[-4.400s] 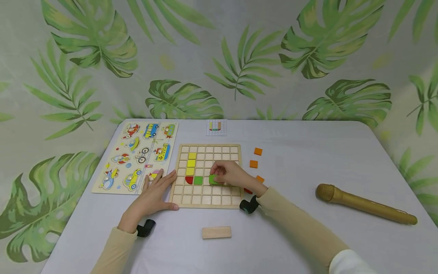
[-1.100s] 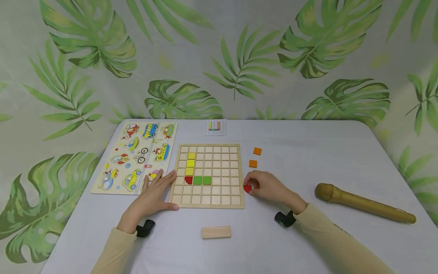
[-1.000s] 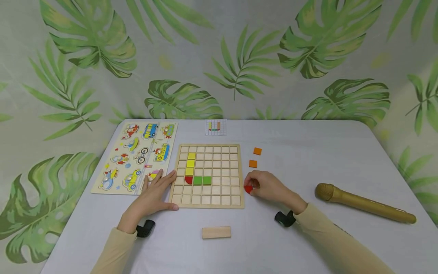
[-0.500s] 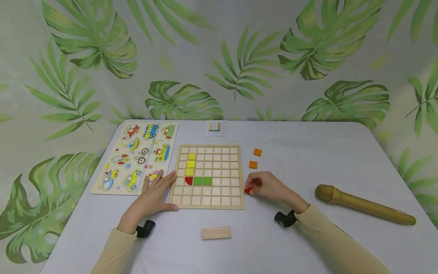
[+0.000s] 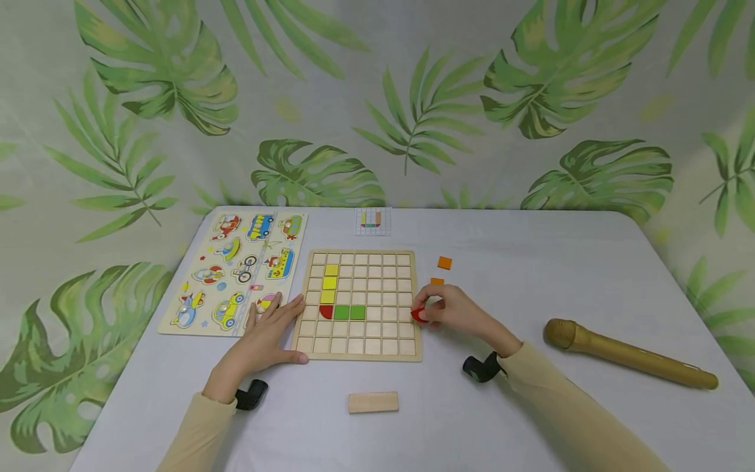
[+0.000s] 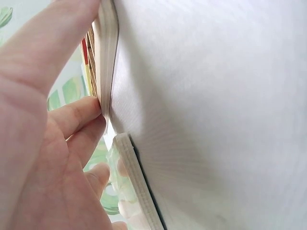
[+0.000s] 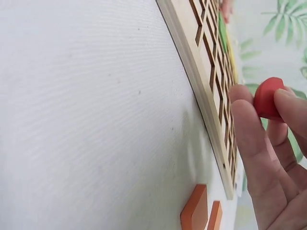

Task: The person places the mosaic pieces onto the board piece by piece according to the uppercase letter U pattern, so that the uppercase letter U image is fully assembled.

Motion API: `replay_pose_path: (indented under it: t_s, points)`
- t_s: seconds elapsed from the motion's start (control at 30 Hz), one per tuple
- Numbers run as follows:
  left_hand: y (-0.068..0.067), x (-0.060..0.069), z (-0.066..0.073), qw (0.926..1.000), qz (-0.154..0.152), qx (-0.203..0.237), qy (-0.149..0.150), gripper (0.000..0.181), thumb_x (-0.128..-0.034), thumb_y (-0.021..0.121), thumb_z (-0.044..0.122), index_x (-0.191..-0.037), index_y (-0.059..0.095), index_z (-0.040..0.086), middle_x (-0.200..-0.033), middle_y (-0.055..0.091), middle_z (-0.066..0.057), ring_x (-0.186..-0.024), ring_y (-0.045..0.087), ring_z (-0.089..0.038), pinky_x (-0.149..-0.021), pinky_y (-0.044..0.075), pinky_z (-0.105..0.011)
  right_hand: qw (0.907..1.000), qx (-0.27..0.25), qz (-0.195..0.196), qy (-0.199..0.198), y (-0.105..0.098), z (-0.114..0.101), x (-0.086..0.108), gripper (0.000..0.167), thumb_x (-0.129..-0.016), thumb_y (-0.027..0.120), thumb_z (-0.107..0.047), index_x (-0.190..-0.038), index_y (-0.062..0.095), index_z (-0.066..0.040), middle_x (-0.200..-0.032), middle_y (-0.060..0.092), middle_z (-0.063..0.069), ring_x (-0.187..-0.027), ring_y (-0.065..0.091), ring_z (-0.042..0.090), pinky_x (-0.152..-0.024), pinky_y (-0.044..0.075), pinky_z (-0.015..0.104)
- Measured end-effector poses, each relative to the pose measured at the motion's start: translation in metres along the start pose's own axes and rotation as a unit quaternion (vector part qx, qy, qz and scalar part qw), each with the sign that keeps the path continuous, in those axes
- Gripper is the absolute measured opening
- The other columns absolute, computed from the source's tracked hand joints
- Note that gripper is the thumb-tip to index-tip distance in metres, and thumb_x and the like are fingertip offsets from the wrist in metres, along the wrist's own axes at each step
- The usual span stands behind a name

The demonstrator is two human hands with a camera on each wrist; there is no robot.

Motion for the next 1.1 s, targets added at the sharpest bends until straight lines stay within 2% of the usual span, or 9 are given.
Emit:
replay_pose_path:
  t_s: [0.13,0.27,0.5,0.67,0.83,1.1]
  points:
    - [0.0,0.0,0.0,1.0,-0.001,0.0,-0.003,0.102,-0.067,0.081,0.049,-0.147,0.036,0.005,-0.155,0.027,-0.007,-0.143,0.006,-0.039,-0.106,-0.007,-0.067,0.9997,0.002,0.006,-0.024,0.006,-0.006,-0.008,0.011,-0.089,0.058,0.007,-0.097,0.064,0.001,-0.097,0.061,0.014,-0.069,0.062,0.03,-0.058,0.057,0.037]
    - [0.0,0.0,0.001,1.0,-0.001,0.0,-0.004,0.102,-0.0667,0.082,0.048,-0.147,0.036,0.005,-0.155,0.028,-0.008,-0.143,0.006,-0.039,-0.106,-0.007,-0.067,0.9986,0.012,0.01,-0.051,0.013,-0.012,-0.017,0.011,-0.088,0.059,0.007,-0.098,0.063,0.003,-0.094,0.061,0.013,-0.066,0.057,0.027,-0.056,0.053,0.03]
    - [0.0,0.001,0.001,1.0,0.001,0.001,-0.002,0.102,-0.0667,0.082,0.048,-0.147,0.036,0.005,-0.155,0.028,-0.009,-0.143,0.006,-0.04,-0.106,-0.007,-0.067,0.9965,0.061,0.029,-0.049,0.026,-0.018,-0.039,0.015,-0.084,0.065,0.005,-0.097,0.06,-0.001,-0.084,0.059,0.004,-0.074,0.053,0.019,-0.061,0.047,0.024]
    - [0.001,0.0,0.0,1.0,0.002,0.0,0.0,0.102,-0.0668,0.081,0.05,-0.147,0.036,0.006,-0.155,0.028,-0.008,-0.143,0.006,-0.039,-0.106,-0.007,-0.068,0.9938,0.097,0.014,-0.053,0.039,-0.02,-0.053,0.011,-0.084,0.067,0.004,-0.092,0.063,-0.004,-0.081,0.06,0.001,-0.073,0.054,0.015,-0.067,0.048,0.025]
    - [0.001,-0.001,-0.002,1.0,0.001,-0.001,0.002,0.102,-0.0672,0.081,0.05,-0.148,0.036,0.006,-0.155,0.027,-0.007,-0.143,0.006,-0.039,-0.106,-0.008,-0.067,0.9894,0.134,0.0,-0.058,0.05,-0.022,-0.062,0.009,-0.085,0.067,0.003,-0.09,0.064,-0.004,-0.08,0.059,0.0,-0.07,0.054,0.012,-0.064,0.047,0.023]
    - [0.001,0.0,-0.002,1.0,-0.001,-0.002,-0.001,0.103,-0.0672,0.081,0.05,-0.148,0.035,0.006,-0.155,0.027,-0.008,-0.143,0.006,-0.04,-0.106,-0.008,-0.067,0.9778,0.203,0.011,-0.051,0.059,-0.025,-0.068,0.009,-0.084,0.068,0.003,-0.084,0.064,-0.005,-0.075,0.057,-0.002,-0.069,0.051,0.012,-0.062,0.046,0.022]
Point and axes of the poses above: each hand's wrist, its own x-axis away from the middle knuckle, its own y-axis out of the palm, z = x × y, the point moved 4 cm from there along -x, towards the middle knuckle
